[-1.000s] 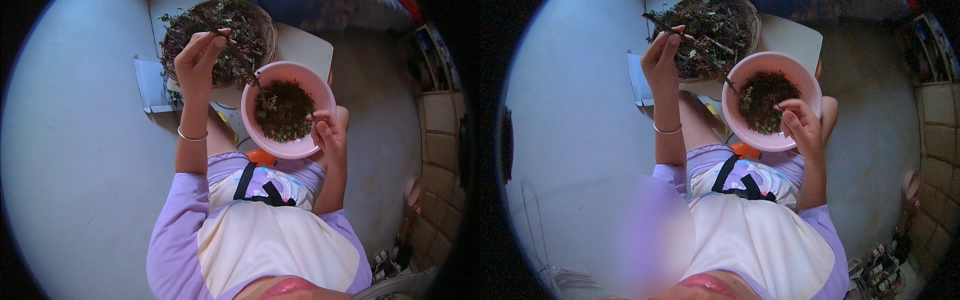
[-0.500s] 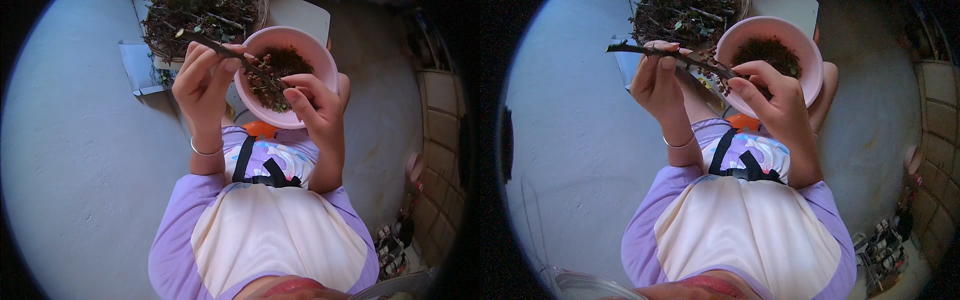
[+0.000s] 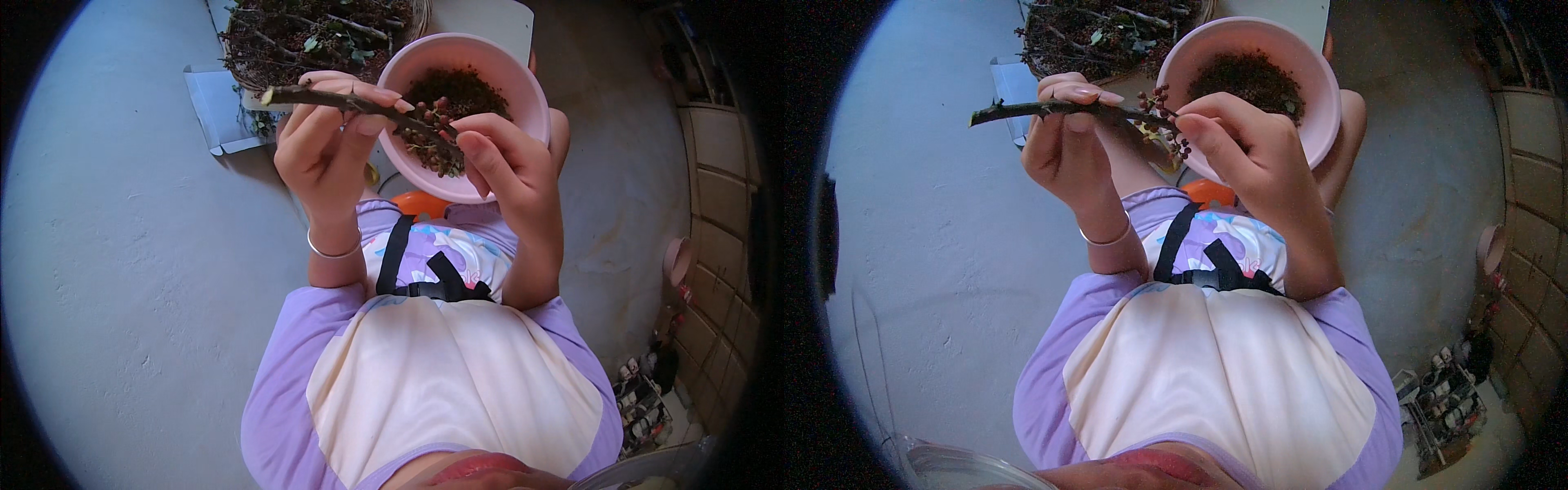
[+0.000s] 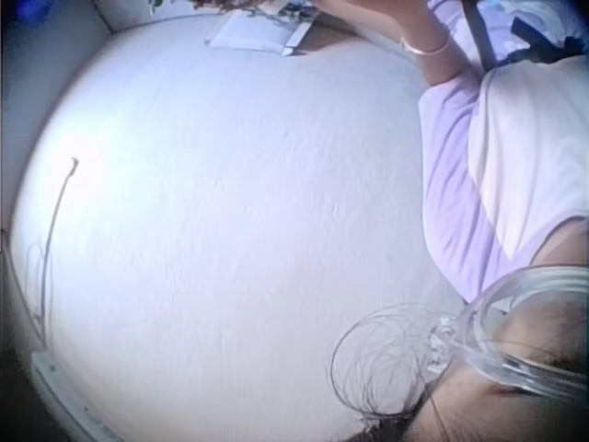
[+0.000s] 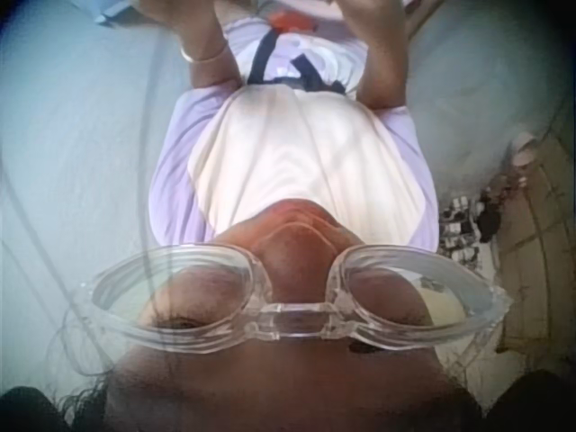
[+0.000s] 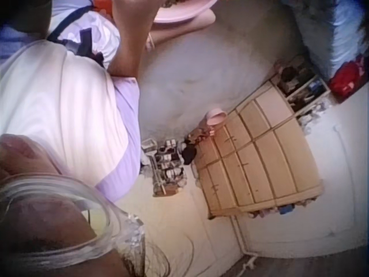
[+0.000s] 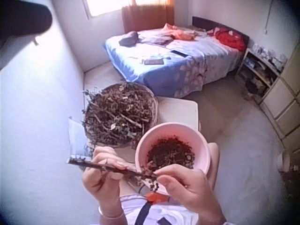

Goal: The person plucks small leaves from thin branches by hand, placing the harvested leaves into a pink bowl.

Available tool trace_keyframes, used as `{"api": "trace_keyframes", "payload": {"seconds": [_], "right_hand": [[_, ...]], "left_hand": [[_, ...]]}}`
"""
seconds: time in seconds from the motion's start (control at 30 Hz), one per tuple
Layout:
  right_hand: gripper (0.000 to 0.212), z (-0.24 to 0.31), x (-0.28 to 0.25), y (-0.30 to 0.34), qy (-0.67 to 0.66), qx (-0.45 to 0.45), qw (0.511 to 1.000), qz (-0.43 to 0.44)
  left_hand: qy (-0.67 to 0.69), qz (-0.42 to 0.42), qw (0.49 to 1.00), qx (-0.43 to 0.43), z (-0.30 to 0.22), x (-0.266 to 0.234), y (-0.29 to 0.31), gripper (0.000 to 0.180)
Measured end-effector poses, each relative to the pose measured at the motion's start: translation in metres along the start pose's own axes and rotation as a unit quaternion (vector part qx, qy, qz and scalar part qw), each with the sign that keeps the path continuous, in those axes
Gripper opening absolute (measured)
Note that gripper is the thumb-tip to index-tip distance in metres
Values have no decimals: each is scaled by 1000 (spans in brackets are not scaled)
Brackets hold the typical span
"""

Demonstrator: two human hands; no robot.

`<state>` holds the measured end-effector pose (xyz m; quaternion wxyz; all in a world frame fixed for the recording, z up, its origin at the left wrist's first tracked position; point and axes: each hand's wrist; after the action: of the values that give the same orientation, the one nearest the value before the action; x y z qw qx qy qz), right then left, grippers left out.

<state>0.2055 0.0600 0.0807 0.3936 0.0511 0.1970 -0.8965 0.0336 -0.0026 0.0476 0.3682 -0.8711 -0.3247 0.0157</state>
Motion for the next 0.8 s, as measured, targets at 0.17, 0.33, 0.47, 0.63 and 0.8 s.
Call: {"api": "trace_keyframes", "payload": {"seconds": [0.17,0.33,0.47,0.63,0.8], "right_hand": [[19,3,-5,-2,-46,75,996,21],[17,0,-3,-3,-45,50,998,6],[16,-3,-13,-5,-69,47,996,21],[17,-13,-22,-4,-108,65,992,20],[20,-34,-28,-5,-90,101,990,-35]], "left_hand": [[-11,16,1000,21,0,0,-1,8],[16,15,1000,-9,0,3,1,8],[17,19,999,-41,4,6,0,8],[17,55,996,-62,19,13,-2,8],[25,94,992,-78,39,21,-3,11]]}}
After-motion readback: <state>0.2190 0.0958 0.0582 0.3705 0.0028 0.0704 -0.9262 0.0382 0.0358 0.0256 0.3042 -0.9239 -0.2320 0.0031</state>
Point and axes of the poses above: each hand's wrist, its own y-axis away from the middle knuckle, its own x-axis out of the palm, z = x × y, and after that the axes turned 9 degrees about -x, right-handed
